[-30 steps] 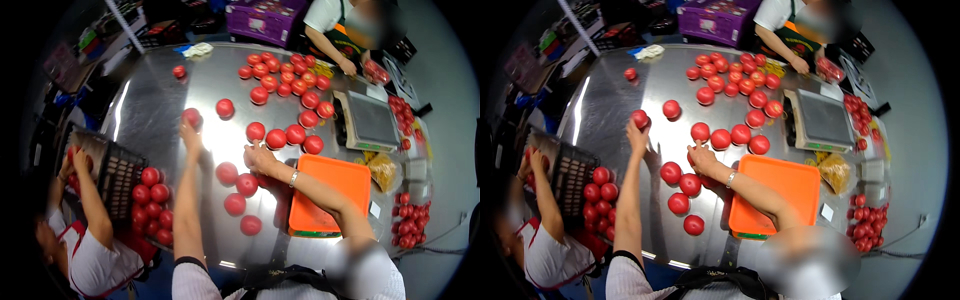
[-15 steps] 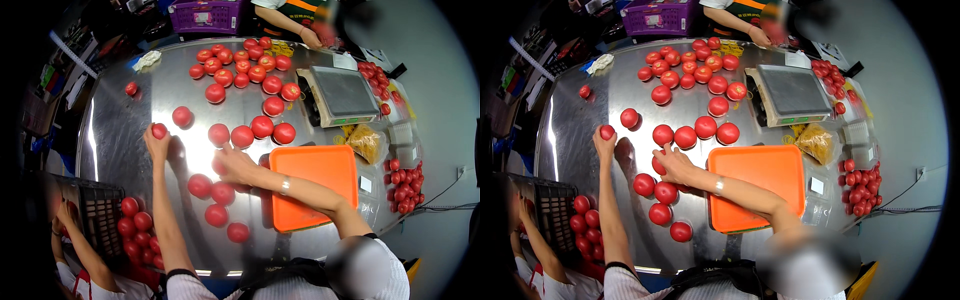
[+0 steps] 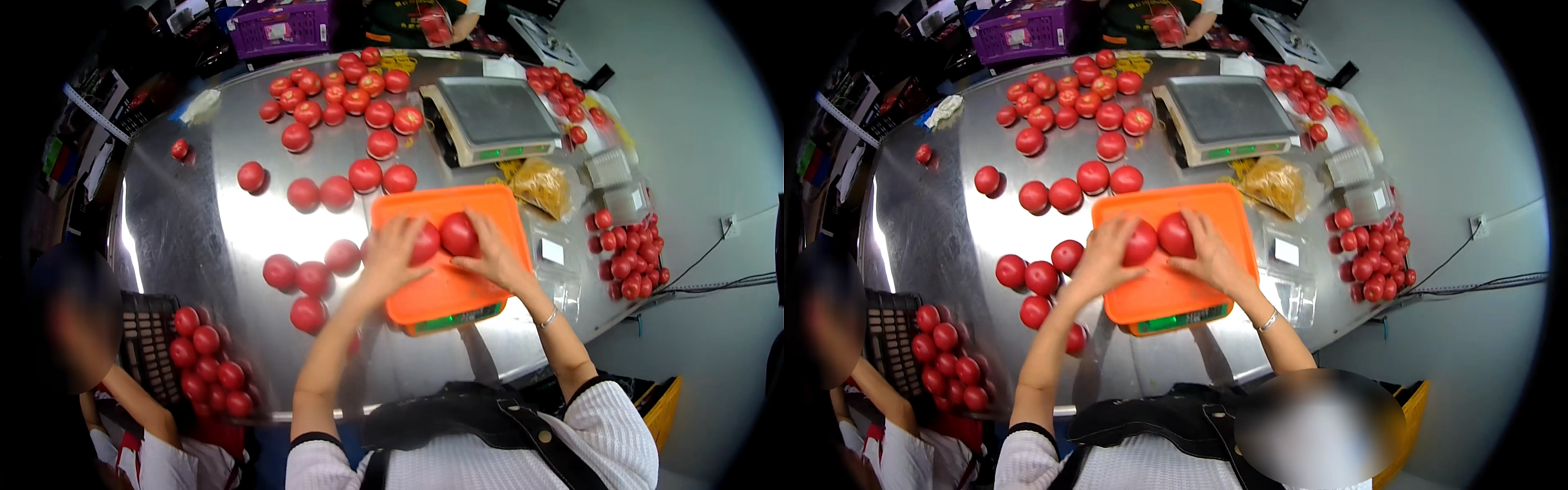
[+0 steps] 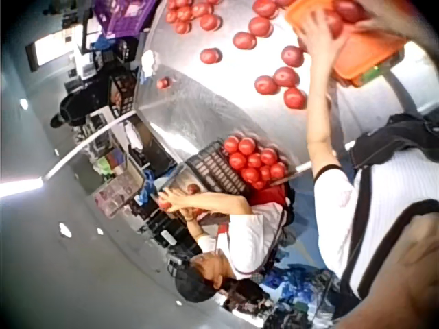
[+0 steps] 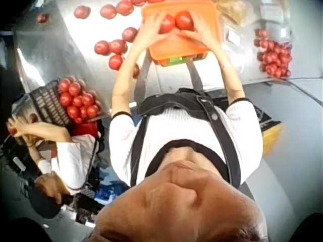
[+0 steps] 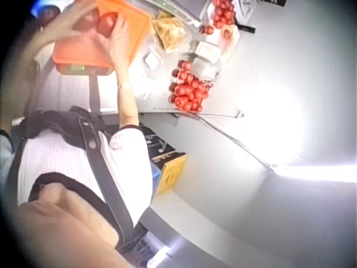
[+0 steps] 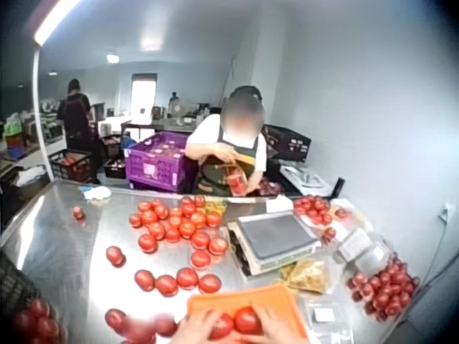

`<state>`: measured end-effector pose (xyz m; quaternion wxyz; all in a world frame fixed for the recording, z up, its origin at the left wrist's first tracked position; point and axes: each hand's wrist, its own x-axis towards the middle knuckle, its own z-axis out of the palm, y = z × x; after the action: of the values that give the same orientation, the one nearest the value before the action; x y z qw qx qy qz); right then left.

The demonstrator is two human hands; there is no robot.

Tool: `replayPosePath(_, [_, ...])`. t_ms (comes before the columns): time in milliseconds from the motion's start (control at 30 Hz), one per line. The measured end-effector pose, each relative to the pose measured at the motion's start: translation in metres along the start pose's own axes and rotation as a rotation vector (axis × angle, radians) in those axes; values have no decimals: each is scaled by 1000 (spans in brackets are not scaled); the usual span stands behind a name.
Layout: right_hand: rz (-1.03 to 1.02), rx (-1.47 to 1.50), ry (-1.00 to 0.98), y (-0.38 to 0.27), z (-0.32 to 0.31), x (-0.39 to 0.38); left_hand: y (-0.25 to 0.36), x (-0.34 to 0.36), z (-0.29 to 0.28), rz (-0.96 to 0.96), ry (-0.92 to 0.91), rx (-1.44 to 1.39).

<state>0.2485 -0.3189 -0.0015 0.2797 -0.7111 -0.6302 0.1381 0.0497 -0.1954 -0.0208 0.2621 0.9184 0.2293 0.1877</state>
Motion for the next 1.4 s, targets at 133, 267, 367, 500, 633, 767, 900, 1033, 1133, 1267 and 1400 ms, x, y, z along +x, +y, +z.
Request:
replayPosePath(133, [213, 23, 249, 22, -30, -45, -3, -51, -50, -481, 244, -532])
replayPosePath(267, [302, 253, 517, 59, -41, -104, -59, -173, -60, -698, 739, -359])
replayPosePath(367, [381, 296, 548, 64, -45, -137, -50, -246, -59, -857, 788, -272])
replayPosePath(500, [389, 324, 512, 73, -44, -161, -34, -304, -21, -967, 778, -283])
replayPosePath(633, [338, 376, 469, 76, -47, -162, -22, -307, 23, -899, 717, -258])
replayPosePath(767, [273, 381, 405, 68, -49, -151, 3, -272, 49, -923, 690, -357])
replayPosePath(900, [155, 323, 287, 57, -47, -124, 15, -233, 68, -970, 666, -435])
replayPosePath(1033, [-102, 134, 182, 37, -23, -78, 7, -220, 96, -895, 644, -64])
replayPosePath(1133, [-205, 37, 135, 27, 1, -48, 5, -212, 84, -933, 643, -133])
replayPosePath(1267, [-161, -95, 94, 11, 18, -26, -36, -202, 44, -919, 806, -60])
replayPosePath(1400, [-116, -98, 79, 9, 28, -3, -104, -177, 4, -894, 880, 201])
